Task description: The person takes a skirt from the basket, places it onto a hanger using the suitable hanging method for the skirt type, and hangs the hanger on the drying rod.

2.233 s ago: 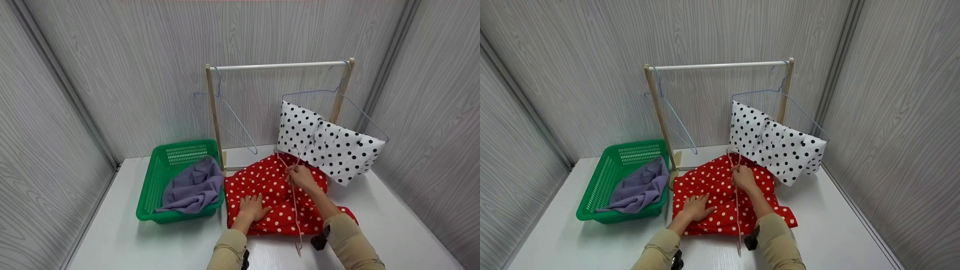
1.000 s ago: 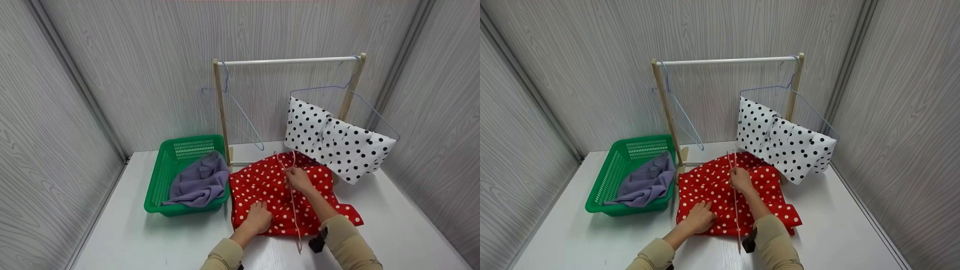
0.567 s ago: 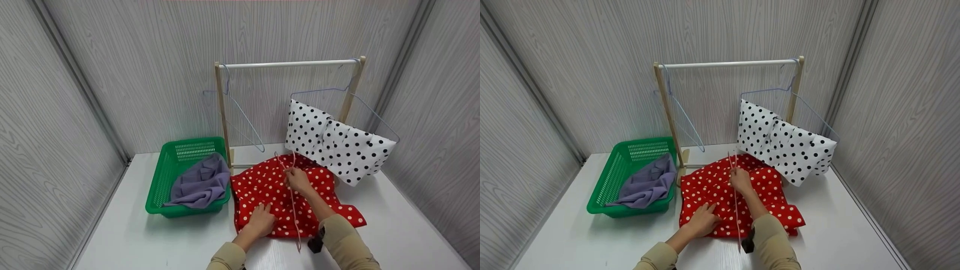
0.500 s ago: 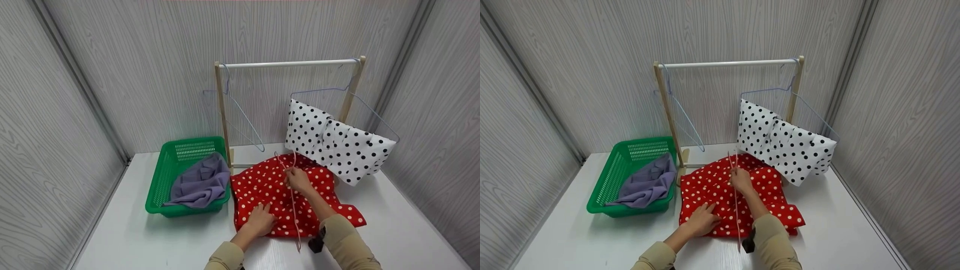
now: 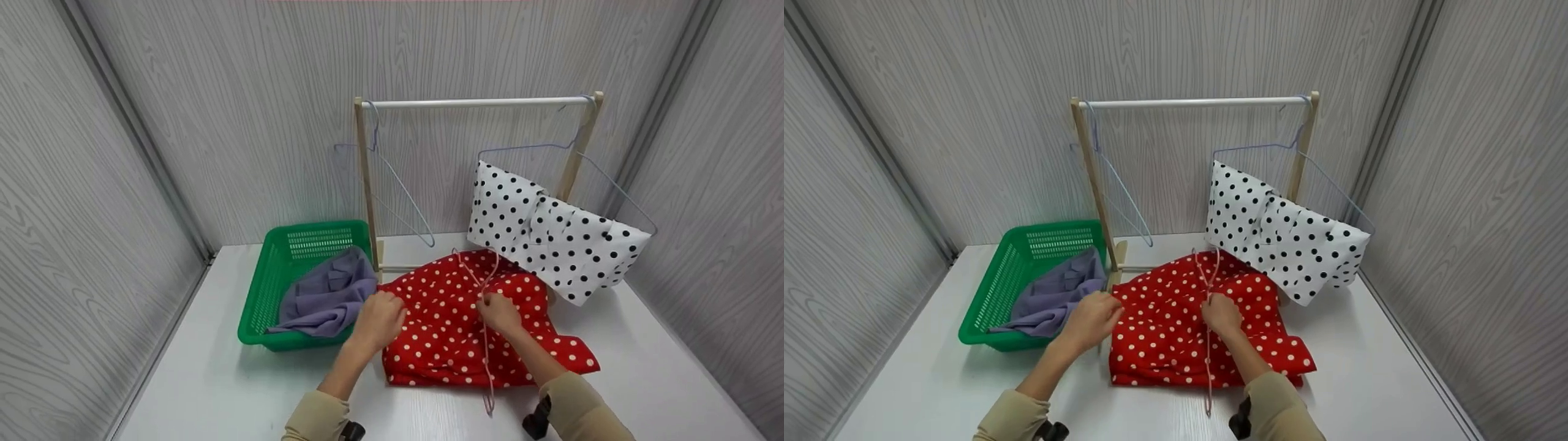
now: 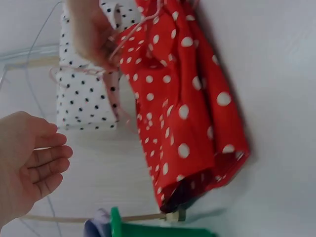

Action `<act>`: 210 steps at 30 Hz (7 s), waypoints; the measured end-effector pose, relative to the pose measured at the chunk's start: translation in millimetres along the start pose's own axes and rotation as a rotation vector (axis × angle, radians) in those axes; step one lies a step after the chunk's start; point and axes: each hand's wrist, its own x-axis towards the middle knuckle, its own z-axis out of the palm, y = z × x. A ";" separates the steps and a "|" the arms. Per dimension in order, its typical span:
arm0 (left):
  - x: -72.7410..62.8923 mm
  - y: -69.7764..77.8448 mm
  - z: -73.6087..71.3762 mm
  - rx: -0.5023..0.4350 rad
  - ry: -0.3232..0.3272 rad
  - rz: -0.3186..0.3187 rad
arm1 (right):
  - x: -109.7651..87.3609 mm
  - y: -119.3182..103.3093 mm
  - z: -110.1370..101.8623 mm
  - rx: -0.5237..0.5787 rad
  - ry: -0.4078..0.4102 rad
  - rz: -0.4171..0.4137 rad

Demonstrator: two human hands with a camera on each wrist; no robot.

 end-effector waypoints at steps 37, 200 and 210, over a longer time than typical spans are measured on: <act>-103.7 -117.9 -74.6 -0.042 -0.266 -0.520 | -42.9 6.1 12.8 0.073 0.246 -0.323; -112.7 -117.3 -72.9 0.018 -0.206 -0.454 | 59.8 -19.5 -196.6 -0.202 0.769 -0.253; -121.9 -130.0 -82.2 0.041 -0.202 -0.486 | 55.7 -29.8 -170.3 -0.205 0.941 -0.494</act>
